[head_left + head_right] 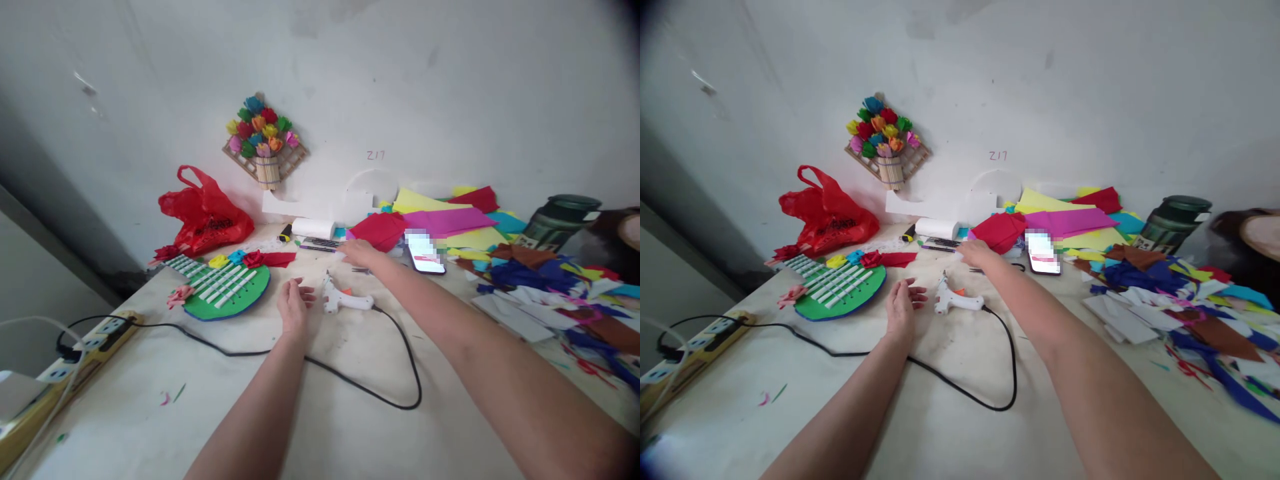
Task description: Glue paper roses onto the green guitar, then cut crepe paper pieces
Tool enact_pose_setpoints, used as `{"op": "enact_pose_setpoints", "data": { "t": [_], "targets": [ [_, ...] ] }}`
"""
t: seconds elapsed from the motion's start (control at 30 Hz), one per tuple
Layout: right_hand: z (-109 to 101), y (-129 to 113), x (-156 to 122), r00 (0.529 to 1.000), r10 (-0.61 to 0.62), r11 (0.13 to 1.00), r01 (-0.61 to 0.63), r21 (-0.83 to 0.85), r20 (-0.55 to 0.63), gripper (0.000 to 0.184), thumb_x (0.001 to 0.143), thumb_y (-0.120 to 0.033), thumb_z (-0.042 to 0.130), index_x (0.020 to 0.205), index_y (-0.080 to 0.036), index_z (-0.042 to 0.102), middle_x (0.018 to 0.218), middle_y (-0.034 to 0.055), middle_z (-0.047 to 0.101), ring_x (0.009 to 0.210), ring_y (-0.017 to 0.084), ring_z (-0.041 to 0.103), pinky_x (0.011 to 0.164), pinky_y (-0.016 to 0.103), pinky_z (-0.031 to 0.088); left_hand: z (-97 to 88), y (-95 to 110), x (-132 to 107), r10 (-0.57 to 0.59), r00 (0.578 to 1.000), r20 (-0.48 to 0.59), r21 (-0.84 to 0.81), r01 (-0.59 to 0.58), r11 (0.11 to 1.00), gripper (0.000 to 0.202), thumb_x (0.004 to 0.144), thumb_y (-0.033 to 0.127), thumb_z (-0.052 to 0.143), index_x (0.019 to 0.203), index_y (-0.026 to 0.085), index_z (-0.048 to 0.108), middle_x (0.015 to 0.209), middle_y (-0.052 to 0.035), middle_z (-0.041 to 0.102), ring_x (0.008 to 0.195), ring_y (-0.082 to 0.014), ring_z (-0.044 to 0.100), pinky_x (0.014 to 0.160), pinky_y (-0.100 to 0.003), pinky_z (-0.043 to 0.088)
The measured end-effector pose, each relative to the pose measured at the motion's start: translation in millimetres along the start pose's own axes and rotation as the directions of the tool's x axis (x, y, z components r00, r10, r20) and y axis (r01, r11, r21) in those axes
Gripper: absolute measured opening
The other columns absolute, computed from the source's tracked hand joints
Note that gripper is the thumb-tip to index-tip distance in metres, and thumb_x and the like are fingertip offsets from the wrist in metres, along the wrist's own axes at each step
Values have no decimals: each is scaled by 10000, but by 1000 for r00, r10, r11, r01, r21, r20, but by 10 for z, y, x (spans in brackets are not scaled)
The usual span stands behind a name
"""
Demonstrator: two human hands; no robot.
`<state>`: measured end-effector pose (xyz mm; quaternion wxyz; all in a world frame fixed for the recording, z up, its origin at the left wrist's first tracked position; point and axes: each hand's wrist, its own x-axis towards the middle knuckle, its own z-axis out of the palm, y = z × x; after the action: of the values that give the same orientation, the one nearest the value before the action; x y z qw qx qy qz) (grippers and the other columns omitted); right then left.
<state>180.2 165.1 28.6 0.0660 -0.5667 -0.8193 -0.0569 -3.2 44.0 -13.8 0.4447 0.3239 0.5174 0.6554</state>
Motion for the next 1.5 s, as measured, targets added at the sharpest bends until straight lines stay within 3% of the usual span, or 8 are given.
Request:
{"op": "enact_pose_setpoints", "data": {
  "t": [0.17,0.43,0.7,0.8,0.93,1.17,1.33,1.5],
  "targets": [
    [122,26,6,998,-62,992,64,-109,21,351,851,-80,346,1094,-151,589,1111,150,601,1038,251,535,870,361,398,-4,-4,-3,8,1000,4,7,-8,1000,411,722,520,464,868,140,526,609,-32,600,443,-116,529,419,-213,365],
    [196,301,63,999,44,991,-41,-127,20,391,856,-62,303,1149,-119,555,1097,168,594,1024,258,525,847,373,386,1,-9,-10,21,999,27,24,-22,999,390,747,495,452,877,136,531,625,-43,605,450,-113,531,420,-213,373],
    [235,298,-19,994,80,978,-92,-185,-71,436,877,-111,263,1212,-171,536,1140,154,550,1075,276,440,876,391,348,-1,-4,-11,17,1000,21,28,-17,999,426,726,532,457,885,143,531,632,-40,609,463,-121,540,434,-220,373],
    [195,274,-61,994,62,981,-78,-177,-92,470,850,-71,286,1251,-188,502,1150,141,549,1063,258,451,878,374,351,-3,-3,-6,15,1000,16,18,-16,1000,419,724,525,458,878,143,533,625,-40,607,456,-120,536,427,-217,360],
    [32,297,-101,994,36,987,-51,-152,-100,457,808,-54,354,1177,-213,572,1120,122,584,1048,251,487,841,351,386,-3,6,-6,11,1000,11,19,-12,1000,391,734,495,452,876,140,533,618,-44,608,448,-119,536,424,-215,357],
    [-265,518,-357,946,322,940,-314,-131,45,280,775,-157,466,966,-182,670,985,122,666,887,250,609,700,322,443,2,16,-19,18,1000,10,18,-18,1000,375,739,477,453,875,137,535,608,-39,604,442,-117,531,430,-218,362],
    [-207,653,-547,939,342,930,-333,-154,35,253,787,-202,476,936,-167,677,949,122,678,872,234,624,683,289,445,-8,-5,5,27,999,17,21,-28,999,384,734,491,458,875,141,533,612,-39,605,450,-124,538,440,-225,374],
    [-74,702,-548,941,336,928,-325,-180,35,270,796,-140,457,965,-126,667,968,151,664,907,241,619,723,295,445,-20,-26,29,30,999,14,29,-30,999,357,749,451,441,895,137,527,621,-40,612,456,-124,546,442,-224,379]
  ]
}}
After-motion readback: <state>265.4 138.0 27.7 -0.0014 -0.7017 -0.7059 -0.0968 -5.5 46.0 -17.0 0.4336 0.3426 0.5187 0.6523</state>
